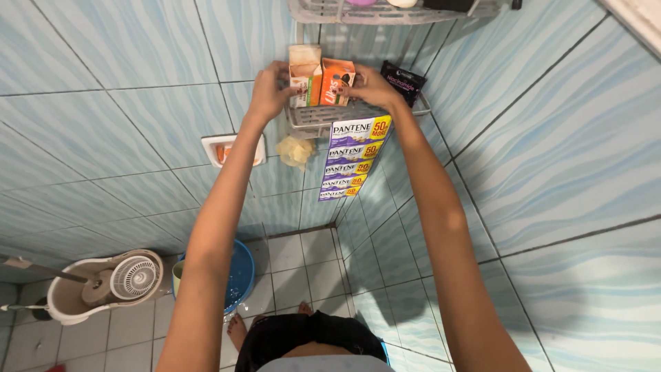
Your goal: Organizing various toiletry packets and bottles on a bathroom shelf and near the sink.
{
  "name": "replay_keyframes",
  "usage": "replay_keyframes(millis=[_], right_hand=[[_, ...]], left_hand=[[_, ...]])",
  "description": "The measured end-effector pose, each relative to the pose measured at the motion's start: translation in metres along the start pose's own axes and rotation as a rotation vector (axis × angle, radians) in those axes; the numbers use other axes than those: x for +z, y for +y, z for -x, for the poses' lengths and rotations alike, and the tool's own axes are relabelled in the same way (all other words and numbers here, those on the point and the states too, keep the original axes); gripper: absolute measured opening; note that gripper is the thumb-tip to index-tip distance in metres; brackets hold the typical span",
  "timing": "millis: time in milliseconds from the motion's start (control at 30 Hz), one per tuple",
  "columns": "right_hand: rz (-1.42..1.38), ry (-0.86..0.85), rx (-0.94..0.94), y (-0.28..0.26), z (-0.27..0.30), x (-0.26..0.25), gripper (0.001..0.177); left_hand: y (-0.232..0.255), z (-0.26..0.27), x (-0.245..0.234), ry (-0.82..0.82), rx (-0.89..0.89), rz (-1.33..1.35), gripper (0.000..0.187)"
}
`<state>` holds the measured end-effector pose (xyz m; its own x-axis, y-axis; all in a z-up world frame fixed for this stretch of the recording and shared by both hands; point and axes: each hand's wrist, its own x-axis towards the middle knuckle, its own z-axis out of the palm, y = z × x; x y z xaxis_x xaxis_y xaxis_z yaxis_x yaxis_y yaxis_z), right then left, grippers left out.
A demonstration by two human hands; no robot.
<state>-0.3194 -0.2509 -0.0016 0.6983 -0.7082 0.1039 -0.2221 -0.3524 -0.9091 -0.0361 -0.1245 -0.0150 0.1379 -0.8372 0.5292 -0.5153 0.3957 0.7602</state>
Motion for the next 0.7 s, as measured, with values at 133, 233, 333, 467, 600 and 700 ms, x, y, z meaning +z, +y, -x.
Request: replay_keyframes(millis=[133,233,333,467,600,700], right_hand=[[-0.112,-0.083,-0.048,0.000,-0.003,-0.002,0.057],[-0.054,-0.076,-0.011,-0.003,-0.002,-0.002,0.057],[-0.047,-0.075,-0.012,-0.001,-0.003,-0.002,0.058],[0.001,-0.064,0.005,-0.007,0.002,0.001,0.059],[0.035,-0.055,0.041,-0.008,0.004,0.005,0.058],[0.058,-0.047,0.005,-0.019,0.009,0.010,0.066]], left_hand=[[0.003,0.000,-0.003,-0.023,0.038,-0.032,0.047],[0.004,0.000,-0.002,-0.049,0.052,-0.071,0.042],[0.001,-0.001,0.000,-0.063,0.046,-0.093,0.039],[-0.006,-0.001,0.002,-0.100,0.027,-0.126,0.038],[-0.009,-0.002,0.004,-0.130,0.002,-0.154,0.038],[-0.003,-0.001,0.002,-0.123,-0.069,-0.163,0.040]])
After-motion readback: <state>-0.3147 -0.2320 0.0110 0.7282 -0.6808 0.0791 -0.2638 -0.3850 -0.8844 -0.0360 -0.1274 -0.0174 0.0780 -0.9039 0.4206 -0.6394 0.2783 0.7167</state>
